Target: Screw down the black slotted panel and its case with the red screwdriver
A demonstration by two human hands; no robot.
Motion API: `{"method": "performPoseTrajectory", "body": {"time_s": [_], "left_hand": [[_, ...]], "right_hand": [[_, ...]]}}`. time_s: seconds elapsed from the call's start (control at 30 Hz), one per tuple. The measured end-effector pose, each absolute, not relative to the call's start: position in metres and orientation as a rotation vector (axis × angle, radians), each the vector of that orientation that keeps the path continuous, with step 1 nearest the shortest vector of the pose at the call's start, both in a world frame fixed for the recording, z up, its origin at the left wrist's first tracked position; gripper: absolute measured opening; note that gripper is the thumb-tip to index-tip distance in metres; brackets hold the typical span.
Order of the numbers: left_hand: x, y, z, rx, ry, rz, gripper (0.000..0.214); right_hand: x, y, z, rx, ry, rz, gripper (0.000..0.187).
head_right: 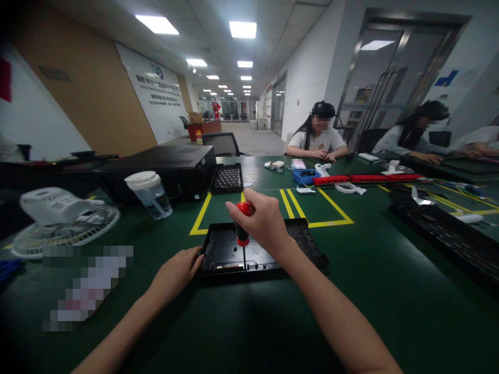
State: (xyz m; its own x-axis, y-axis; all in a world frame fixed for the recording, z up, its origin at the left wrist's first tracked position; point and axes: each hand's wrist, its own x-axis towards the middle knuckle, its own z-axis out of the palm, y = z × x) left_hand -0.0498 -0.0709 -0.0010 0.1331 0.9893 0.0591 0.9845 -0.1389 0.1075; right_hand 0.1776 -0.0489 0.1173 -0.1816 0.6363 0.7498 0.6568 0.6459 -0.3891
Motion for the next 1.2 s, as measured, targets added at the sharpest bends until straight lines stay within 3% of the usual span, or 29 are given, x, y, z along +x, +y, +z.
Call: {"method": "performPoseTrajectory", "body": {"time_s": [0.77, 1.2], "left_hand": [[-0.051, -0.071, -0.002, 2.32, 2.045, 0.192, 0.04], [-0.048, -0.072, 0.003, 2.306, 2.05, 0.16, 0.039]], "right_hand": [[0.17, -0.053, 0.112, -1.101, -1.804, -0.256, 0.037], [0.167, -0.05, 0.11, -1.066, -1.835, -0.054, 0.022]]}}
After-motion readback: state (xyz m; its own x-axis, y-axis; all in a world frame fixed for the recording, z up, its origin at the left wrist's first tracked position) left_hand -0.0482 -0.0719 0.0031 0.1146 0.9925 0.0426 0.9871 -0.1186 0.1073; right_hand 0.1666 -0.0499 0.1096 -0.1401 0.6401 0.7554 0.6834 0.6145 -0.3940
